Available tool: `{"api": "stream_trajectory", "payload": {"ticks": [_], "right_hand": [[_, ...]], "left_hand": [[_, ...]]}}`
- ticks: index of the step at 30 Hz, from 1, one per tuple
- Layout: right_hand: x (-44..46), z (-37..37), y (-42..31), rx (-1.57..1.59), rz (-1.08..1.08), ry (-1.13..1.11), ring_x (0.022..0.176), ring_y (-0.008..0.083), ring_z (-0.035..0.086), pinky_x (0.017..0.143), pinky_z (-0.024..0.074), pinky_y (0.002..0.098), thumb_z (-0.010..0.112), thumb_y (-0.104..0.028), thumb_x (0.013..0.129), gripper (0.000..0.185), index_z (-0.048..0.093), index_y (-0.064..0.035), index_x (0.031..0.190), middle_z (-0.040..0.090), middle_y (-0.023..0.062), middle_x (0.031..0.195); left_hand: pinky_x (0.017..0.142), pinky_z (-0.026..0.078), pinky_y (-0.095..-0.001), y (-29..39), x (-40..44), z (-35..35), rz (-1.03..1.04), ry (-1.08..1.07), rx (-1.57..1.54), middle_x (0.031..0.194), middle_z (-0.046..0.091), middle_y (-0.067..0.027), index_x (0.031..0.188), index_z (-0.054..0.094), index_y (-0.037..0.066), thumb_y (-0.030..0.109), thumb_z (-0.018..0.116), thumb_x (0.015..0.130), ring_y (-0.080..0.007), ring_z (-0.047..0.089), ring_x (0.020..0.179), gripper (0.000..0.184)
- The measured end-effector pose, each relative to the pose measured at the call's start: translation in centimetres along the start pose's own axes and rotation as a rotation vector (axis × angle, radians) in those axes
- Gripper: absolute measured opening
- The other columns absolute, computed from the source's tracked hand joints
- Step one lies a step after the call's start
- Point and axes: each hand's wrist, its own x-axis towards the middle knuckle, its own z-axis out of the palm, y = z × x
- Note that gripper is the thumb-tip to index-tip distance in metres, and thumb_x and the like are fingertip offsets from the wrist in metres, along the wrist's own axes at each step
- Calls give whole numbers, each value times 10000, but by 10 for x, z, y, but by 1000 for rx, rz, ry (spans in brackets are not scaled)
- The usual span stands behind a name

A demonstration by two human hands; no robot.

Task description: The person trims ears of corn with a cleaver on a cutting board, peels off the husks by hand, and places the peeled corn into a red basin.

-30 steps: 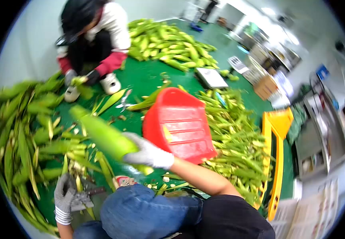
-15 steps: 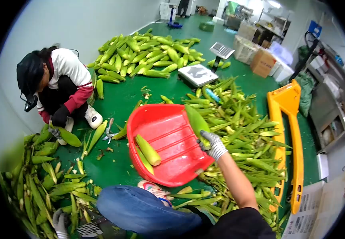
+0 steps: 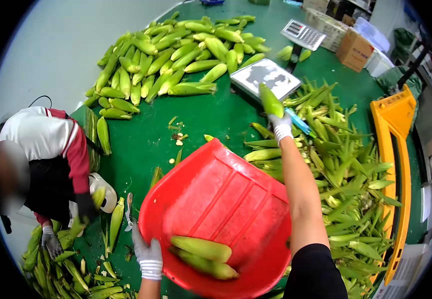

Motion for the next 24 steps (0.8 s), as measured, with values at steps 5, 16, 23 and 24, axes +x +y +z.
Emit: {"api": "stream_trajectory", "payload": {"ticks": [5, 16, 23, 24], "right_hand": [[135, 33, 90, -24, -73, 166, 670, 229, 625, 504, 488, 316, 783, -175, 607, 783, 421, 25, 1272, 636, 169, 904], [-134, -47, -1, 142, 38, -229, 685, 140, 562, 621, 473, 265, 559, -55, 841, 151, 558, 6, 979, 560, 54, 747], [-337, -173, -17, -115, 73, -495, 860, 127, 619, 779, 509, 259, 600, -33, 849, 184, 622, 0, 1029, 658, 91, 949], [-350, -180, -16, -32, 151, -484, 848, 120, 620, 768, 509, 253, 597, -32, 851, 178, 621, 0, 1025, 659, 84, 939]], "left_hand": [[1085, 288, -369, -5, -3, 0, -83, 34, -98, 1406, 356, -196, 1424, 229, -23, -138, 334, 647, -299, 366, 1299, 793], [1025, 355, -367, 1, -16, 2, 53, 54, -92, 1371, 409, -171, 1399, 299, -16, 50, 528, 818, -265, 437, 1219, 628], [1022, 361, -415, -20, -59, -53, -39, 44, 7, 1415, 336, -217, 1435, 201, -10, 182, 592, 883, -322, 406, 1245, 703], [1008, 377, -412, -8, -68, -68, -42, 39, 72, 1414, 337, -212, 1442, 201, 8, 186, 592, 885, -317, 422, 1232, 703]]}}
